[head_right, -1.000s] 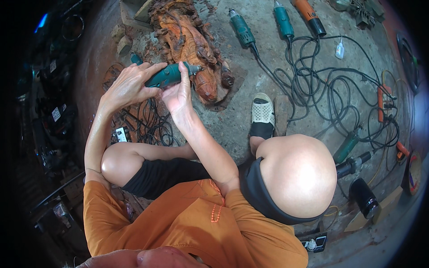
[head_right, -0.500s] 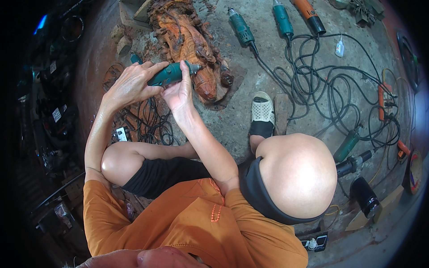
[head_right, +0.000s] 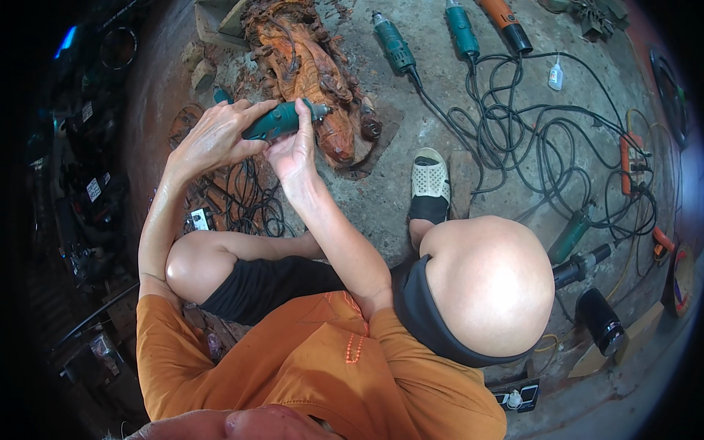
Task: The person uses a handheld rotary tool to carve and shape a large piece of wood placed on the floor. They hold the tool with both hands and move it along the surface to remove material and refine details.
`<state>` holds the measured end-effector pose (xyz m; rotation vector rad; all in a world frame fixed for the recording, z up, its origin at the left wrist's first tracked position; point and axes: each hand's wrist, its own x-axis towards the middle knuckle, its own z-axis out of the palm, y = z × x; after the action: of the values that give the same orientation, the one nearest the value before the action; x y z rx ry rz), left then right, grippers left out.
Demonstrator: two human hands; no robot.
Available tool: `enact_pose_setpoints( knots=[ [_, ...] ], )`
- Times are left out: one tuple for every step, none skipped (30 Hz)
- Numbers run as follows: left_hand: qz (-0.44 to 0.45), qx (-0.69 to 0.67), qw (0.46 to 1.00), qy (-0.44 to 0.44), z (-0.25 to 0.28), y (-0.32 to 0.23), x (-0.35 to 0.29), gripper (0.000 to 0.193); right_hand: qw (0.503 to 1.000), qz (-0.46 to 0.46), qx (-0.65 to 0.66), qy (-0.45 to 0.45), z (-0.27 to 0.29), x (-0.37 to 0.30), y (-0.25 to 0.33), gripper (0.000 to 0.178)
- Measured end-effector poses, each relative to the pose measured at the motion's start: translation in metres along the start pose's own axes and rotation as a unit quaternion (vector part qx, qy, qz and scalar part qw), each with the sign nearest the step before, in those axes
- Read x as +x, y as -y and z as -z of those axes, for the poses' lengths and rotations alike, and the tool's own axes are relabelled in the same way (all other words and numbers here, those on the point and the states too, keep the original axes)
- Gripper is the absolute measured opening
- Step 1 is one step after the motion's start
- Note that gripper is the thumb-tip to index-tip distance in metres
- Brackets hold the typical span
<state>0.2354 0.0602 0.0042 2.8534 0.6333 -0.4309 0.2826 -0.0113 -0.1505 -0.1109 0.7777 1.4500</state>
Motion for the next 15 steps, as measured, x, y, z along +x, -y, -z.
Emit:
enact_pose_setpoints(
  knots=[
    [-0.002,0.002,1.000,0.000,0.0004,-0.0002,-0.0004,0.063,1.000,-0.003,0.000,-0.001,0.0000,-0.0004,-0.0010,0.060],
    [0.004,0.003,1.000,0.001,0.0017,-0.0012,-0.0013,0.063,1.000,-0.007,0.000,-0.003,-0.0001,-0.0007,-0.0019,0.060],
    [0.010,0.003,1.000,0.003,0.0039,-0.0027,-0.0025,0.063,1.000,-0.009,-0.002,0.000,-0.0004,-0.0006,-0.0028,0.060],
    [0.013,0.004,1.000,0.004,0.0053,-0.0040,-0.0023,0.063,1.000,-0.009,-0.004,0.003,-0.0008,-0.0002,-0.0027,0.060],
    [0.027,0.003,0.999,0.022,0.0061,-0.0048,-0.0014,0.065,1.000,-0.009,-0.006,0.006,-0.0009,0.0000,-0.0023,0.060],
    [0.042,0.001,0.998,0.039,0.0067,-0.0055,-0.0004,0.066,1.000,-0.010,-0.003,0.005,-0.0009,0.0000,-0.0013,0.060],
    [0.059,0.001,0.997,0.057,0.0077,-0.0059,-0.0008,0.068,1.000,-0.013,0.000,0.005,-0.0012,-0.0004,-0.0016,0.060],
    [0.060,0.001,0.996,0.061,0.0082,-0.0061,-0.0010,0.067,1.000,-0.017,0.002,0.005,-0.0021,-0.0010,-0.0020,0.060],
    [0.061,0.000,0.996,0.064,0.0086,-0.0060,-0.0009,0.067,1.000,-0.020,0.004,0.005,-0.0019,0.0000,-0.0028,0.059],
    [0.059,0.000,0.996,0.068,0.0083,-0.0059,0.0000,0.067,1.000,-0.021,0.006,0.004,-0.0008,0.0021,-0.0025,0.059],
    [0.054,0.001,0.996,0.066,0.0073,-0.0052,0.0005,0.067,1.000,-0.023,0.008,0.004,0.0005,0.0037,-0.0022,0.058],
    [0.049,0.002,0.997,0.063,0.0059,-0.0043,0.0007,0.067,1.000,-0.022,0.005,0.004,0.0022,0.0048,-0.0018,0.058],
    [0.044,0.003,0.997,0.060,0.0050,-0.0038,0.0009,0.066,1.000,-0.022,0.002,0.003,0.0028,0.0048,-0.0011,0.058],
    [0.044,0.002,0.997,0.062,0.0053,-0.0043,0.0015,0.066,1.000,-0.021,-0.001,0.003,0.0032,0.0049,-0.0005,0.058],
    [0.045,0.001,0.997,0.063,0.0060,-0.0053,0.0023,0.066,1.000,-0.022,0.000,0.004,0.0034,0.0053,-0.0001,0.058]
  ],
)
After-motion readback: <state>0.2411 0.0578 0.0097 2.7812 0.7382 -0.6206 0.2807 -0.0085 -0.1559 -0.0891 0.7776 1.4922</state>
